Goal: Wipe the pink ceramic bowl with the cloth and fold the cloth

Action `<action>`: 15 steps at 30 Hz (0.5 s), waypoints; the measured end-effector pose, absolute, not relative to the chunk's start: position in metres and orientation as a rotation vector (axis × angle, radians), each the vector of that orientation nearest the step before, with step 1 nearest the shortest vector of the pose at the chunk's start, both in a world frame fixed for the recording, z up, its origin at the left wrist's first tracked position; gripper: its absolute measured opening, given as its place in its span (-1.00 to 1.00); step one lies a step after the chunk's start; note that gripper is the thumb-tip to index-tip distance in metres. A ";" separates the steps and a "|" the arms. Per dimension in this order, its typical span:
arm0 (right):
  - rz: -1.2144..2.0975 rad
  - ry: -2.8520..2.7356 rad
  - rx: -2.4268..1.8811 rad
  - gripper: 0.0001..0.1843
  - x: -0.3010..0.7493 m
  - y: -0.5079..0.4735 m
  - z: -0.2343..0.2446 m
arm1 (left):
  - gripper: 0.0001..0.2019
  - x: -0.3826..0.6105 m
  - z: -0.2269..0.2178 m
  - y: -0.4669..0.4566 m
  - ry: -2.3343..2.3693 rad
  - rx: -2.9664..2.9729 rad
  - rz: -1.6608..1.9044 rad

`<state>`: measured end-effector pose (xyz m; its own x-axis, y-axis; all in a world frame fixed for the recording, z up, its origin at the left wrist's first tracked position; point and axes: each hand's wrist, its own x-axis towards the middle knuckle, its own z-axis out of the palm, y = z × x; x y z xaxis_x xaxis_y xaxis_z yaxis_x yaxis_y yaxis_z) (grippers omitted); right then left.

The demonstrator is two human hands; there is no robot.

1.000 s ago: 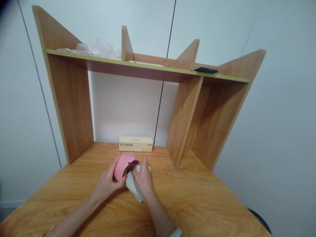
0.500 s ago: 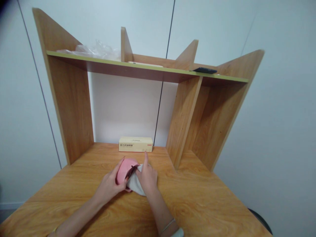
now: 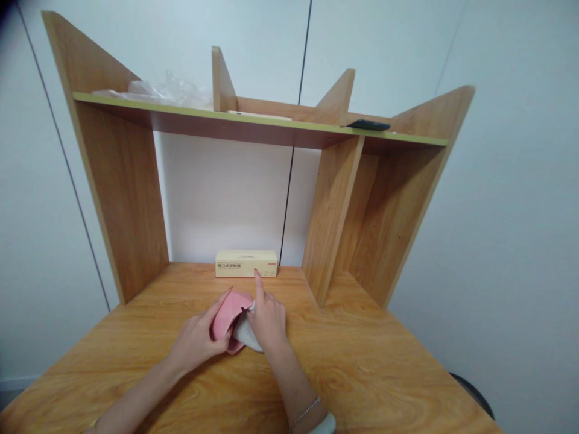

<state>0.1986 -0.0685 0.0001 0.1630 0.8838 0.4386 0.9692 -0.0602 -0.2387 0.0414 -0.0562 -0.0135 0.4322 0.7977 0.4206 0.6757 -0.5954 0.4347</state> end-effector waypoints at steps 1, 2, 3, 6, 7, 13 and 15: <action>-0.209 -1.746 -1.979 -0.20 0.199 -0.068 -0.002 | -0.27 0.041 -0.014 -0.056 1.295 2.488 0.886; -0.171 -1.742 -1.973 -0.21 0.201 -0.067 -0.005 | -0.26 0.040 -0.014 -0.057 1.290 2.486 0.878; -0.128 -1.737 -1.958 -0.22 0.202 -0.066 -0.009 | -0.26 0.040 -0.014 -0.056 1.289 2.475 0.874; 0.018 -1.673 -1.893 -0.23 0.205 -0.062 -0.019 | -0.23 0.038 -0.014 -0.054 1.290 2.383 0.913; 0.070 -1.632 -1.873 -0.24 0.206 -0.060 -0.022 | -0.22 0.037 -0.014 -0.053 1.282 2.340 0.945; 0.286 -1.315 -1.594 -0.32 0.206 -0.050 -0.032 | -0.19 0.041 -0.017 -0.050 1.155 2.208 1.108; 0.353 -1.266 -1.481 -0.33 0.205 -0.046 -0.035 | -0.21 0.042 -0.020 -0.050 1.085 2.182 1.120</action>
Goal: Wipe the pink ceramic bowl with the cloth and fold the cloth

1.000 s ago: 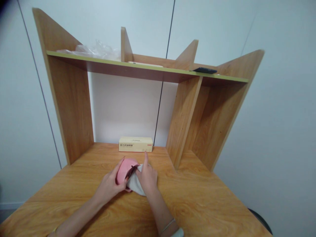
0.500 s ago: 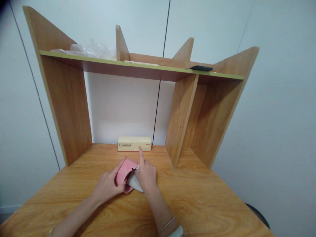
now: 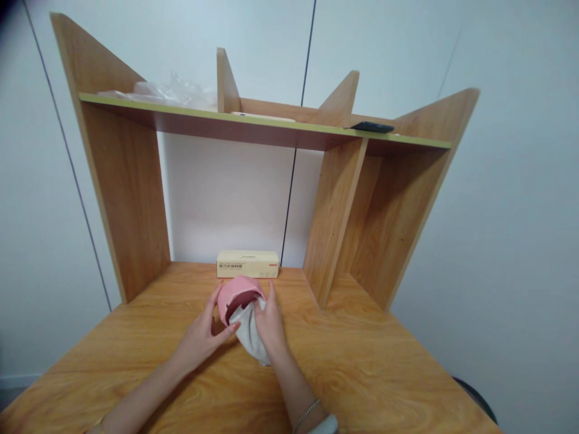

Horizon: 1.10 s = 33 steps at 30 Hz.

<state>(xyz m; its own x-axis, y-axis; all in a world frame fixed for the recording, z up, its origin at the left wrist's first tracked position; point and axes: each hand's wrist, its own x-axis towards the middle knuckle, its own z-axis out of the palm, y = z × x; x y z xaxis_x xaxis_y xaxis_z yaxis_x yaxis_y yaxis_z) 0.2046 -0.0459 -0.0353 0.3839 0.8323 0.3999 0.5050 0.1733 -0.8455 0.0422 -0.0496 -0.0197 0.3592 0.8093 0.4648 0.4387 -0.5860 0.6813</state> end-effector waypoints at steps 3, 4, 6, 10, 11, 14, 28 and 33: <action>0.460 -1.260 -1.386 -0.33 0.201 -0.041 -0.041 | -0.24 0.042 -0.021 -0.048 0.990 2.135 1.181; 0.488 -1.264 -1.384 -0.32 0.200 -0.040 -0.043 | -0.25 0.041 -0.020 -0.048 0.986 2.122 1.192; 0.509 -1.276 -1.430 -0.29 0.197 -0.040 -0.044 | -0.28 0.039 -0.018 -0.048 1.026 2.107 1.179; 0.385 -1.332 -1.644 -0.22 0.196 -0.046 -0.039 | -0.32 0.036 -0.013 -0.050 1.147 2.156 1.058; 0.337 -1.355 -1.716 -0.21 0.197 -0.048 -0.036 | -0.32 0.036 -0.012 -0.051 1.177 2.191 1.021; 0.170 -1.433 -1.932 -0.21 0.201 -0.053 -0.027 | -0.32 0.038 -0.012 -0.054 1.237 2.282 0.933; -0.068 -1.625 -2.084 -0.25 0.206 -0.055 -0.021 | -0.33 0.040 -0.012 -0.054 1.304 2.290 0.851; 0.032 -1.622 -2.090 -0.21 0.206 -0.055 -0.021 | -0.32 0.039 -0.009 -0.055 1.243 2.301 0.862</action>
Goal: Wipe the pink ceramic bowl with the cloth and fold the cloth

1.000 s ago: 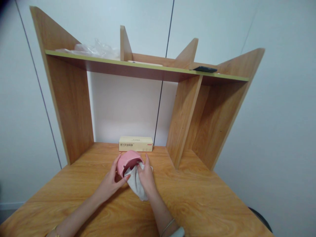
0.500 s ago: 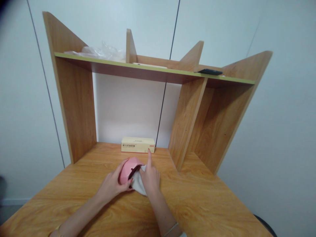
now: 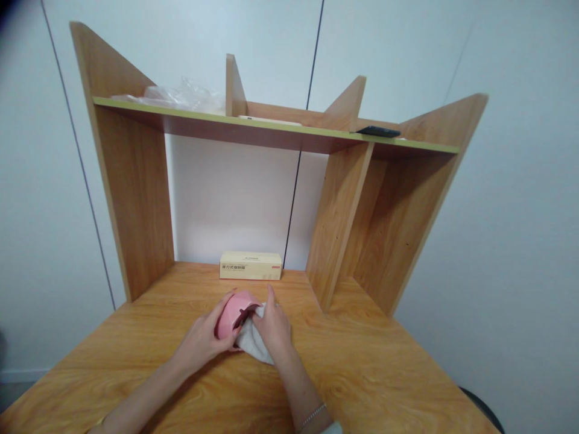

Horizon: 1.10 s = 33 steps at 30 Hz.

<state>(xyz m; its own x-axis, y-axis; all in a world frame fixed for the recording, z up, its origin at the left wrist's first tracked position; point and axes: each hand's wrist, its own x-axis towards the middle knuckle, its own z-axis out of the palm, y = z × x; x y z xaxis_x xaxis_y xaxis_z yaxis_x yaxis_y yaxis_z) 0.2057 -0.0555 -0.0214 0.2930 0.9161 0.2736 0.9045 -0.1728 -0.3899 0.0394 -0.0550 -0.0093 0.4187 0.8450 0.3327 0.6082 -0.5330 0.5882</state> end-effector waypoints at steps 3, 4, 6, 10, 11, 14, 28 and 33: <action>-0.119 -1.647 -2.057 -0.25 0.203 -0.061 -0.015 | -0.29 0.038 -0.009 -0.055 1.199 2.334 0.859; -0.175 -1.667 -2.031 -0.26 0.203 -0.062 -0.013 | -0.29 0.038 -0.009 -0.055 1.197 2.339 0.861; -0.240 -1.701 -1.986 -0.26 0.202 -0.066 -0.009 | -0.29 0.038 -0.009 -0.056 1.206 2.344 0.861; -0.201 -1.714 -1.957 -0.28 0.204 -0.067 -0.006 | -0.26 0.038 -0.010 -0.057 1.191 2.349 0.845; -0.175 -1.729 -1.941 -0.29 0.205 -0.066 -0.007 | -0.26 0.039 -0.010 -0.057 1.183 2.351 0.850; -0.081 -1.757 -1.875 -0.31 0.207 -0.064 -0.014 | -0.28 0.038 -0.013 -0.054 1.227 2.326 0.897; 0.393 -1.251 -1.427 -0.45 0.194 -0.048 -0.040 | -0.20 0.039 -0.014 -0.052 1.232 2.164 1.109; 0.453 -1.232 -1.385 -0.50 0.194 -0.041 -0.050 | -0.25 0.036 -0.013 -0.049 1.220 2.129 1.167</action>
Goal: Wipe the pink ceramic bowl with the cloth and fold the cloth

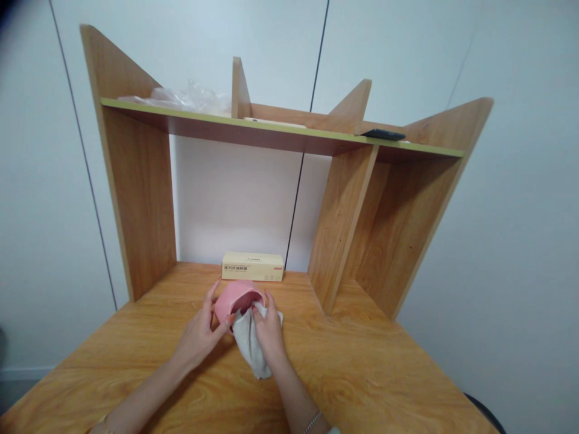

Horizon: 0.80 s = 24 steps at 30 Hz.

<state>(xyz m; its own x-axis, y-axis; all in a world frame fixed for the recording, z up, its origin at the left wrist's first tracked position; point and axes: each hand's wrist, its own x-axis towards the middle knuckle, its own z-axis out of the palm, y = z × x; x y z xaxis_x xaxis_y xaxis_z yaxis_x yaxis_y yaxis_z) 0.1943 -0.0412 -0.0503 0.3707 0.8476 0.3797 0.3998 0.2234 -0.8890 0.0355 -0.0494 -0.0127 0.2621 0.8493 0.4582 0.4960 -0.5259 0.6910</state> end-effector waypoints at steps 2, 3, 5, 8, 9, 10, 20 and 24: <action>0.447 -1.235 -1.400 -0.50 0.195 -0.040 -0.053 | -0.30 0.036 -0.012 -0.050 1.173 2.147 1.165; 0.438 -1.236 -1.414 -0.49 0.195 -0.039 -0.053 | -0.33 0.036 -0.012 -0.050 1.141 2.147 1.165; 0.416 -1.242 -1.456 -0.47 0.195 -0.039 -0.053 | -0.37 0.037 -0.013 -0.051 1.089 2.113 1.162; 0.385 -1.281 -1.548 -0.40 0.197 -0.041 -0.049 | -0.37 0.038 -0.014 -0.050 1.072 2.049 1.141; 0.367 -1.301 -1.586 -0.38 0.198 -0.043 -0.046 | -0.37 0.039 -0.015 -0.049 1.074 2.043 1.136; 0.340 -1.323 -1.627 -0.37 0.198 -0.044 -0.044 | -0.37 0.040 -0.016 -0.049 1.078 2.044 1.133; 0.099 -1.438 -1.721 -0.38 0.204 -0.052 -0.032 | -0.44 0.042 -0.017 -0.048 1.086 2.069 1.126; 0.187 -1.411 -1.592 -0.35 0.205 -0.050 -0.031 | -0.48 0.038 -0.023 -0.037 1.185 1.954 1.151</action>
